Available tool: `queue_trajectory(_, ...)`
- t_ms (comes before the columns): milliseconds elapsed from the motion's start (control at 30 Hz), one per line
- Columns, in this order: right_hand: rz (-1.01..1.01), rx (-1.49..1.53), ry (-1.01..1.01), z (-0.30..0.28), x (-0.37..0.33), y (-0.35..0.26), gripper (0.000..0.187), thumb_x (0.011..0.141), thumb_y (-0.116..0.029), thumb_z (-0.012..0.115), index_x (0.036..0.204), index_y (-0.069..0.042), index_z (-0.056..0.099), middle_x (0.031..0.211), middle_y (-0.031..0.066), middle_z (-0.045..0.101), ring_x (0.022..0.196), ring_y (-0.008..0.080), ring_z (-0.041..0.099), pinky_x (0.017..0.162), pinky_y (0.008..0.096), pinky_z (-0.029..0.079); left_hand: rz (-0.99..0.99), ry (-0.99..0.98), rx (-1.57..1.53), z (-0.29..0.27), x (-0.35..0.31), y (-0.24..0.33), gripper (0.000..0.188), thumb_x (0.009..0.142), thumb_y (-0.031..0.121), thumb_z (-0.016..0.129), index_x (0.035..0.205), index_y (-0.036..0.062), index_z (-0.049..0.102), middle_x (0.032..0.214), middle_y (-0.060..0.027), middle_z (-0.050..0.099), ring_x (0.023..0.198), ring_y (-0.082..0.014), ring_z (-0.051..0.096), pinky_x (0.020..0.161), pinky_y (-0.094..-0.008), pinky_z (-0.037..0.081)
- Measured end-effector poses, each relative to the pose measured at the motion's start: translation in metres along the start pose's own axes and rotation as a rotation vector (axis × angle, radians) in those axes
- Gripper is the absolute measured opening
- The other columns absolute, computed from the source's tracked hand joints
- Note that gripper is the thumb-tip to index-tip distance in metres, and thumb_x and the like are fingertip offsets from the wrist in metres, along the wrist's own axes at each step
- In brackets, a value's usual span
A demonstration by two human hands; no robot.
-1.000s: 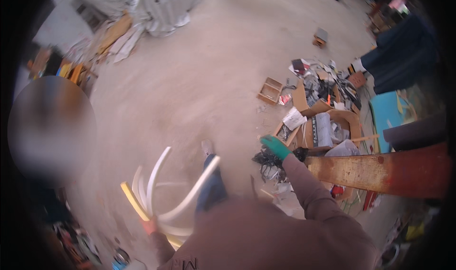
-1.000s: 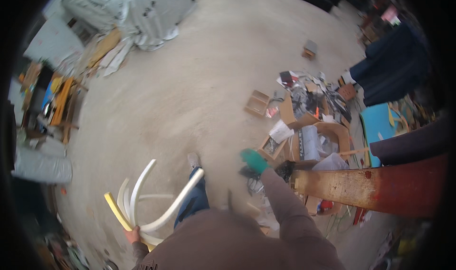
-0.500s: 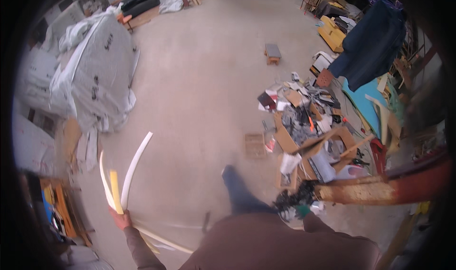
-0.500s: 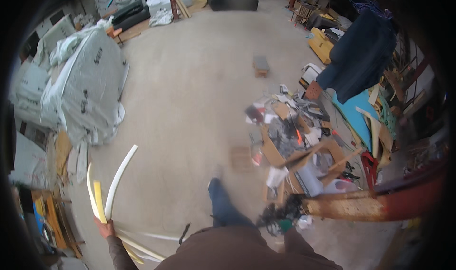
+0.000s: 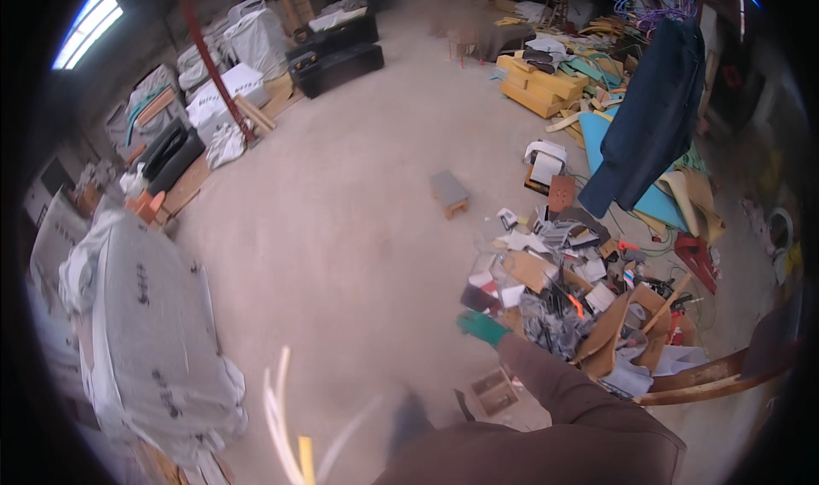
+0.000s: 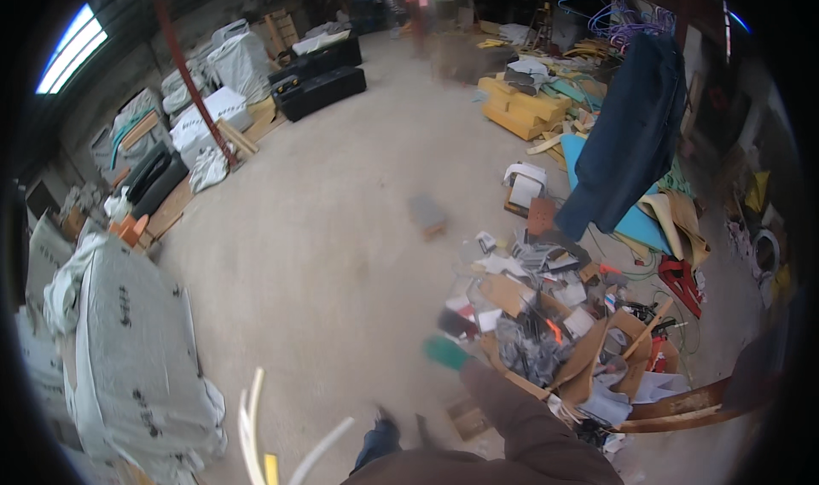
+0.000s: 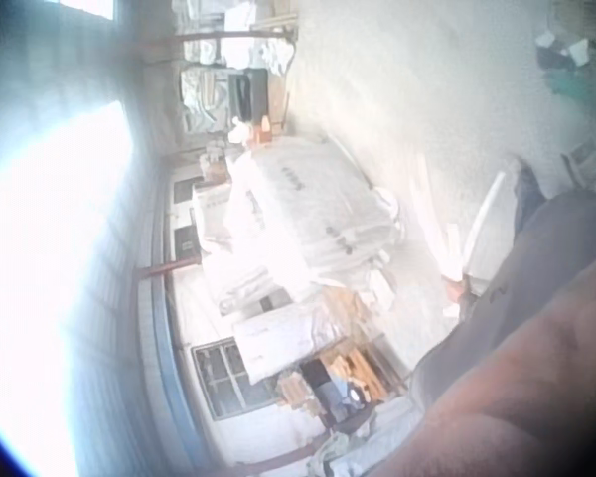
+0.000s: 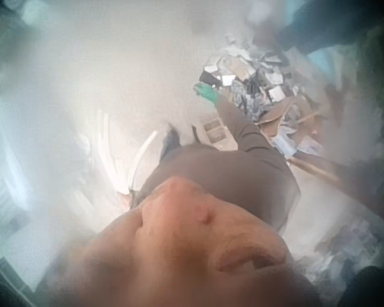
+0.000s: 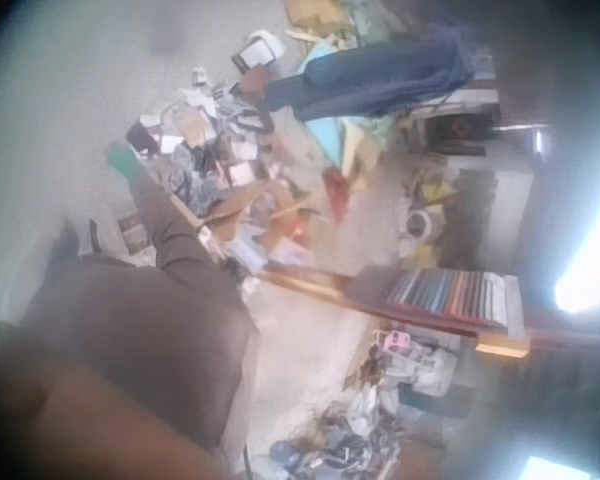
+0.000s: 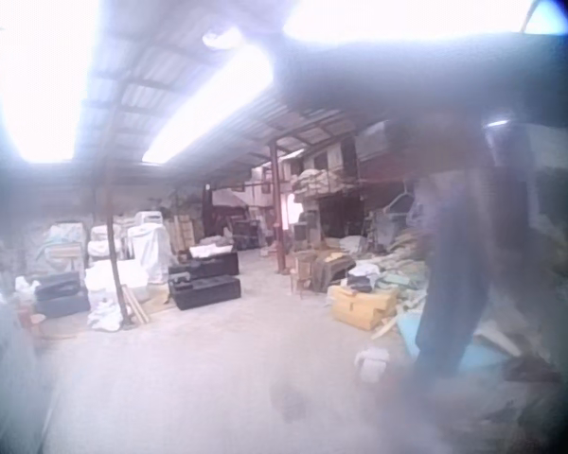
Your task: The person gathers foam strips from a cluttered floor, places them on a cushioned chair, and uses a large knife to cut the foam into smaller pieces. The person repeatedly measures and slices the foam, stacking the cut pieces on the chair.
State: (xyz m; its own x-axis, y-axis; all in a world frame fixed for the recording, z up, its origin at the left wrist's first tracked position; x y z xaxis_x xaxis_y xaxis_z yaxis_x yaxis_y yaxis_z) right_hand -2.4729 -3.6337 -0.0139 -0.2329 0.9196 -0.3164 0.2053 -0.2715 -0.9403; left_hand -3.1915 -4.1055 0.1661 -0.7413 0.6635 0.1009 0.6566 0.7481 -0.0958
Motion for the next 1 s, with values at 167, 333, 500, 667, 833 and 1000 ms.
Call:
queue_trajectory(167, 0.04, -0.072, 0.156, -0.088, 0.135, -0.027, 0.046, 0.109, -0.037, 0.068, 0.141, -0.005, 0.064, 0.113, 0.0064, 0.073, 0.094, 0.0173, 0.072, 0.085, 0.0327, 0.058, -0.005, -0.424, -0.313, 0.1, 0.156, 0.164, 0.116, 0.078, 0.061, 0.089, 0.168, 0.0062, 0.041, 0.147, -0.0251, 0.066, 0.129, -0.0385, 0.067, 0.109, -0.0472, 0.054)
queue_trajectory(333, 0.516, -0.229, 0.209, -0.156, 0.111, 0.053, 0.046, 0.106, -0.04, 0.07, 0.138, -0.007, 0.066, 0.111, 0.0068, 0.074, 0.093, 0.0195, 0.073, 0.082, 0.0355, 0.058, 0.003, -0.609, -0.494, 0.132, 0.354, 0.369, 0.129, 0.076, 0.056, 0.091, 0.172, -0.0016, 0.027, 0.152, -0.0301, 0.062, 0.136, -0.04, 0.063, 0.114, -0.046, 0.052)
queue_trajectory(500, 0.901, 0.091, 0.312, -0.164, 0.096, 0.095, 0.047, 0.104, -0.043, 0.073, 0.135, -0.009, 0.068, 0.109, 0.0072, 0.076, 0.091, 0.0216, 0.074, 0.078, 0.0383, 0.058, 0.321, -0.32, -0.698, 0.05, 0.551, 0.635, 0.104, 0.063, 0.019, 0.085, 0.159, 0.0101, 0.045, 0.137, -0.0195, 0.067, 0.127, -0.0445, 0.065, 0.109, -0.0503, 0.053)
queue_trajectory(667, 1.053, 0.239, 0.332, -0.166, 0.196, 0.12, 0.047, 0.102, -0.045, 0.075, 0.132, -0.011, 0.07, 0.107, 0.0076, 0.077, 0.09, 0.0238, 0.074, 0.075, 0.0411, 0.058, 0.295, -0.318, -0.699, 0.027, 0.666, 0.833, 0.104, 0.062, 0.021, 0.088, 0.157, 0.012, 0.046, 0.137, -0.0189, 0.067, 0.127, -0.0436, 0.066, 0.108, -0.0499, 0.053)
queue_trajectory(833, 0.594, -0.314, 0.211, -0.272, 0.485, 0.036, 0.047, 0.099, -0.048, 0.077, 0.129, -0.012, 0.071, 0.106, 0.008, 0.078, 0.088, 0.0259, 0.075, 0.072, 0.0439, 0.058, 0.242, -0.318, -0.57, 0.027, 0.737, 0.973, 0.099, 0.062, 0.019, 0.09, 0.151, 0.0091, 0.048, 0.132, -0.0214, 0.069, 0.125, -0.0422, 0.068, 0.108, -0.0494, 0.054)
queue_trajectory(1000, 0.079, 0.422, 0.333, -0.471, 0.795, -0.176, 0.038, 0.104, -0.043, 0.073, 0.127, -0.013, 0.071, 0.108, 0.0027, 0.073, 0.089, 0.0161, 0.073, 0.074, 0.0342, 0.056, 0.302, -0.499, -0.6, 0.063, 0.798, 1.103, 0.129, 0.075, 0.052, 0.093, 0.172, -0.0028, 0.027, 0.151, -0.0308, 0.062, 0.135, -0.0417, 0.064, 0.112, -0.0469, 0.053)
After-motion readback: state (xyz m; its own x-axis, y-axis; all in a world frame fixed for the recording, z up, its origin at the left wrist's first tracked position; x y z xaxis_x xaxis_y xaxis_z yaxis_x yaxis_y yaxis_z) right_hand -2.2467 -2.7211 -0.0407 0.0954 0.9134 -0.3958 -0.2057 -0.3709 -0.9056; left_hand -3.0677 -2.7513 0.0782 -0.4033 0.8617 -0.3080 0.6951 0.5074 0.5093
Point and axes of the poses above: each hand's wrist, its own x-axis towards the middle knuckle, its own z-axis out of the palm, y = z × x, the point moved 10 cm from there along x, towards the middle knuckle
